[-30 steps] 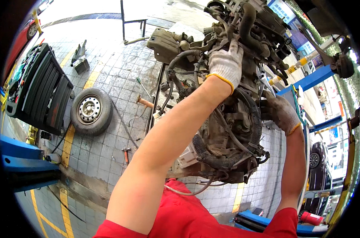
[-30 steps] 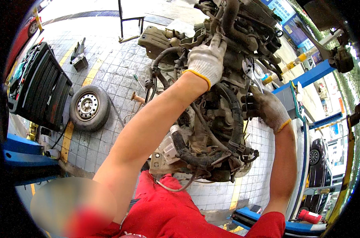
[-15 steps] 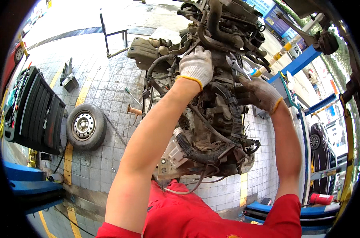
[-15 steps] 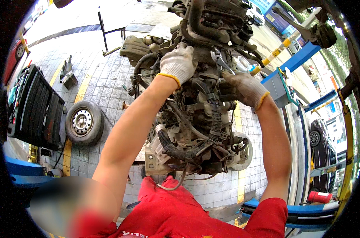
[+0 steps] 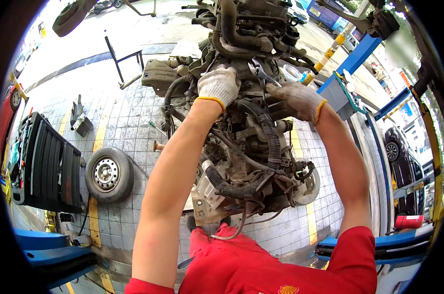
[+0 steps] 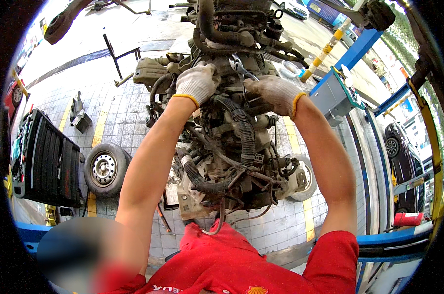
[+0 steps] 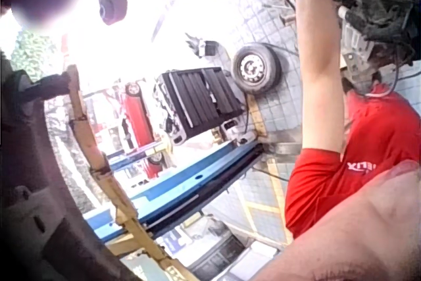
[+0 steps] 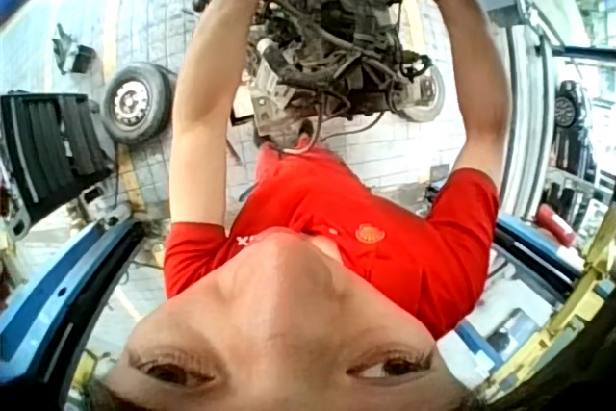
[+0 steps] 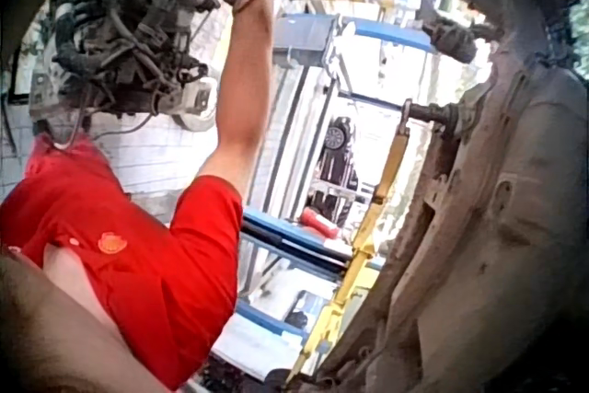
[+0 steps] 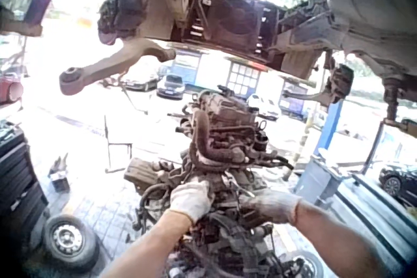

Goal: The person works on a car engine mounted on a stand, using an impact wrench and a wrench to loosen and tighten bolts on various parts. They also remove and reattach hoses and connectors while adjusting the engine's position on the stand.

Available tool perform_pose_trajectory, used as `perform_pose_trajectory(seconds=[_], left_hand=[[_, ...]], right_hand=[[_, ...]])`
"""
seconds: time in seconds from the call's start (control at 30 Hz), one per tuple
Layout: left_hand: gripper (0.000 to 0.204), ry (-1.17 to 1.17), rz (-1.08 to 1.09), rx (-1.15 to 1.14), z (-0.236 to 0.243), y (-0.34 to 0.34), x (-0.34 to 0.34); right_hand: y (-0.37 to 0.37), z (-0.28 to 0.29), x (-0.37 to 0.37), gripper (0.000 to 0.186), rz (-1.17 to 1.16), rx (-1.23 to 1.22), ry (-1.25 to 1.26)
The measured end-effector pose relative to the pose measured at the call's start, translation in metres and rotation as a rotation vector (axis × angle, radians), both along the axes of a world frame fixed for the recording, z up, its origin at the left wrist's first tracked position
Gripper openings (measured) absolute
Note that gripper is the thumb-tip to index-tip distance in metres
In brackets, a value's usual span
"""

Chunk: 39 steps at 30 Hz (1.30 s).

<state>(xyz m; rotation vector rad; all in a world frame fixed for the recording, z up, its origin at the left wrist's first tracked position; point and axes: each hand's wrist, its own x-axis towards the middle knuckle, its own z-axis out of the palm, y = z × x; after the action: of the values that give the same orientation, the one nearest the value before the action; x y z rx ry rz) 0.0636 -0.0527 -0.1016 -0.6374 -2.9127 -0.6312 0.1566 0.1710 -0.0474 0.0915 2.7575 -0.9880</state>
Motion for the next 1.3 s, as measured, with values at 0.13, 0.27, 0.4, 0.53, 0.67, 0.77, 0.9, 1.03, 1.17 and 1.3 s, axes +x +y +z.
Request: perform_pose_trajectory(seconds=[0.13,0.27,0.4,0.53,0.67,0.77,0.9,1.03,1.17,1.3], left_hand=[[0.039,0.035,-0.017,-0.009,-0.007,0.002,-0.004],[0.041,0.026,-0.007,-0.025,-0.011,0.002,-0.012],[0.039,0.013,-0.037,-0.014,-0.008,0.008,-0.007],[0.034,0.027,0.000,-0.023,-0.011,0.002,-0.010],[0.033,0.039,0.024,-0.031,-0.014,0.004,-0.014],[0.035,-0.027,-0.009,-0.055,-0.004,0.012,-0.006],[0.034,-0.029,-0.006,-0.045,-0.008,-0.003,-0.010],[0.034,0.015,-0.030,-0.019,-0.007,0.002,-0.006],[0.039,0.020,0.006,-0.023,-0.004,0.002,-0.003],[0.033,0.064,0.020,-0.037,0.001,0.008,0.008]], right_hand=[[-0.005,0.003,0.001,0.036,0.082,0.202,0.135],[-0.022,0.009,0.007,0.034,-0.004,-0.117,0.066],[0.047,-0.033,-0.015,0.032,0.205,-0.142,0.118],[0.004,-0.007,-0.006,0.052,0.310,0.374,0.117],[-0.014,0.009,0.009,0.044,0.469,0.853,0.307],[0.024,-0.013,0.015,0.044,0.184,0.461,0.202],[-0.032,0.010,0.037,0.032,-0.444,-0.482,0.025],[0.007,-0.009,0.051,0.039,-0.336,-0.571,0.071],[-0.004,-0.016,0.070,0.061,-0.265,-0.271,0.105],[-0.008,-0.016,0.076,0.053,-0.143,0.146,0.255]])
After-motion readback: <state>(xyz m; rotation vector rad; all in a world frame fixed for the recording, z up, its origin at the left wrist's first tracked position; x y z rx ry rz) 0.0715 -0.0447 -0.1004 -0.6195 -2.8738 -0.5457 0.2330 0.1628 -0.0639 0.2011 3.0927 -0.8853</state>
